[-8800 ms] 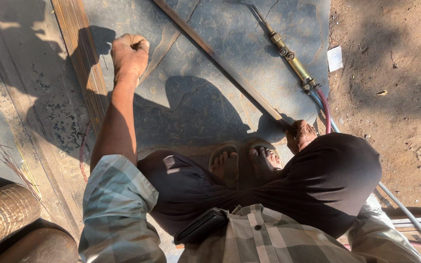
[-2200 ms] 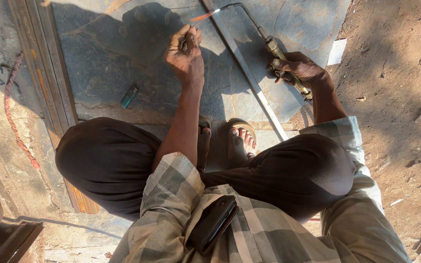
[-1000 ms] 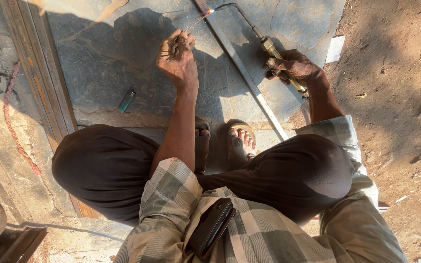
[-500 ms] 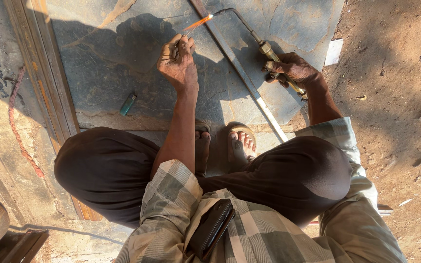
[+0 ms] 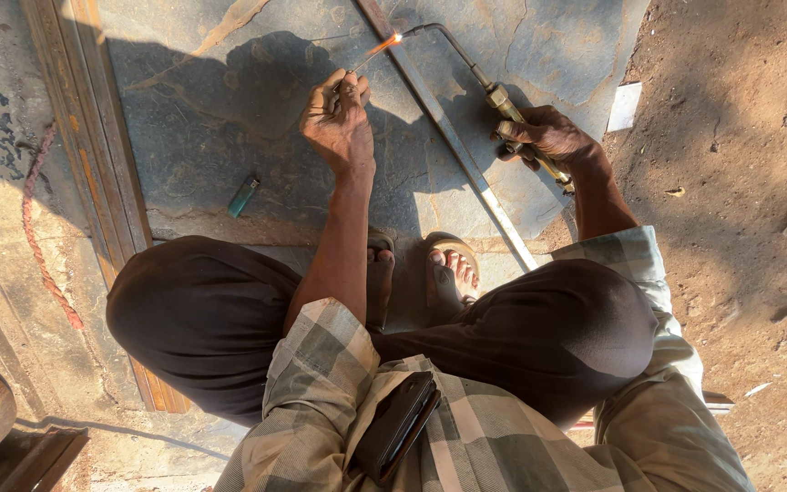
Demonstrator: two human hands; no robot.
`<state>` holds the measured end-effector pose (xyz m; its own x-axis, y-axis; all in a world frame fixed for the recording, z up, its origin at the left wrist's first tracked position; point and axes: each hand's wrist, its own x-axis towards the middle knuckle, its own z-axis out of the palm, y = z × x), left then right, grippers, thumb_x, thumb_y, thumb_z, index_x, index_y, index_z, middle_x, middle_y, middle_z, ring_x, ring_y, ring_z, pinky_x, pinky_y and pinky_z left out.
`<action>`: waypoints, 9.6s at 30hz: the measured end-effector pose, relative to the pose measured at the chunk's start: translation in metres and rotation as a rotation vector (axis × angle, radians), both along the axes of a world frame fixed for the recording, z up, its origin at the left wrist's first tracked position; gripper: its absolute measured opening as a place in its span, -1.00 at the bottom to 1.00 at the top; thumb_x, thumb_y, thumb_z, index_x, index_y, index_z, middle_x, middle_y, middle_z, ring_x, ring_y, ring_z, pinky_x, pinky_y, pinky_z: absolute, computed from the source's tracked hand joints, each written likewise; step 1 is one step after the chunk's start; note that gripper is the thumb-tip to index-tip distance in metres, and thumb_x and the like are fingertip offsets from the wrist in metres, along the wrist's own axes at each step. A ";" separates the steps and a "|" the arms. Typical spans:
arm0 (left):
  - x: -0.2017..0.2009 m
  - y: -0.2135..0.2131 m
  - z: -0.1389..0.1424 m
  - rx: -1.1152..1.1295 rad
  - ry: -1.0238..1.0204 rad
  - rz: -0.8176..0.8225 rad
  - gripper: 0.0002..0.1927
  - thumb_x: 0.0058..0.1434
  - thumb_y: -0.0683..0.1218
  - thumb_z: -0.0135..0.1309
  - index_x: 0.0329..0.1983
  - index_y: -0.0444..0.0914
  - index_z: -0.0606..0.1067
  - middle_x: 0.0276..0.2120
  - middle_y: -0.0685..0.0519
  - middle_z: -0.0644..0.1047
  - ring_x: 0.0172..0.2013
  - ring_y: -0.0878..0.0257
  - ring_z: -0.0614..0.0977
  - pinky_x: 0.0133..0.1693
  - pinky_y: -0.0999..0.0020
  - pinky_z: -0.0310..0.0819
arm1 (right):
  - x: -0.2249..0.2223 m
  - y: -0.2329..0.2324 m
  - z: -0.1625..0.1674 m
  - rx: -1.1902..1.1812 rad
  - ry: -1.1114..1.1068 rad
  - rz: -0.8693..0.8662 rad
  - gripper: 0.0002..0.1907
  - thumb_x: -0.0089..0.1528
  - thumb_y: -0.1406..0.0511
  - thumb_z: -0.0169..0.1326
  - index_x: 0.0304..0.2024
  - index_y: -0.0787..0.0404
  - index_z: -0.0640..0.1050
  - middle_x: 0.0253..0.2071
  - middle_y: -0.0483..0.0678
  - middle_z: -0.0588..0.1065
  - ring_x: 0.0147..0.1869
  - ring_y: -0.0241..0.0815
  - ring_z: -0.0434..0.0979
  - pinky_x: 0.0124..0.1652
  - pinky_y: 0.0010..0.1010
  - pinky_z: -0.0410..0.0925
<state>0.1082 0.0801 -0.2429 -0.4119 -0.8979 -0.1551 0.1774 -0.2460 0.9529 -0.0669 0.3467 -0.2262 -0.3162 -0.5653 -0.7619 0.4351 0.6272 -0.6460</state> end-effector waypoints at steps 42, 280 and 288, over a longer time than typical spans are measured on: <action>-0.004 0.003 0.000 0.044 -0.096 0.020 -0.83 0.33 -0.25 0.12 -0.05 -0.44 0.58 -0.21 -0.23 0.65 -0.17 0.00 0.77 -0.15 0.16 0.72 | 0.000 0.001 -0.004 0.015 -0.004 -0.008 -0.47 0.18 -0.05 0.28 -0.22 0.29 0.53 -0.42 0.06 0.58 -0.28 -0.16 0.71 -0.61 -0.45 0.31; -0.018 0.013 0.023 0.284 0.099 0.221 -0.82 0.25 -0.31 0.16 -0.12 -0.54 0.55 -0.21 -0.23 0.62 -0.19 0.06 0.72 -0.07 0.09 0.67 | 0.011 0.005 -0.003 0.081 0.361 0.186 -0.52 0.22 -0.03 0.15 -0.36 0.29 0.62 -0.59 -0.08 0.49 -0.53 -0.29 0.50 -0.47 -0.35 0.39; -0.019 0.014 0.024 0.278 0.084 0.221 -0.81 0.25 -0.30 0.17 -0.12 -0.54 0.55 -0.22 -0.22 0.62 -0.18 0.05 0.72 -0.06 0.08 0.67 | 0.011 0.007 -0.006 0.091 0.355 0.166 -0.53 0.23 -0.01 0.16 -0.33 0.30 0.63 -0.58 -0.07 0.50 -0.51 -0.28 0.52 -0.46 -0.35 0.40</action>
<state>0.0892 0.0937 -0.2188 -0.2338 -0.8950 -0.3799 0.3303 -0.4406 0.8347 -0.0561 0.3537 -0.2325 -0.4786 -0.5663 -0.6710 0.0831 0.7316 -0.6767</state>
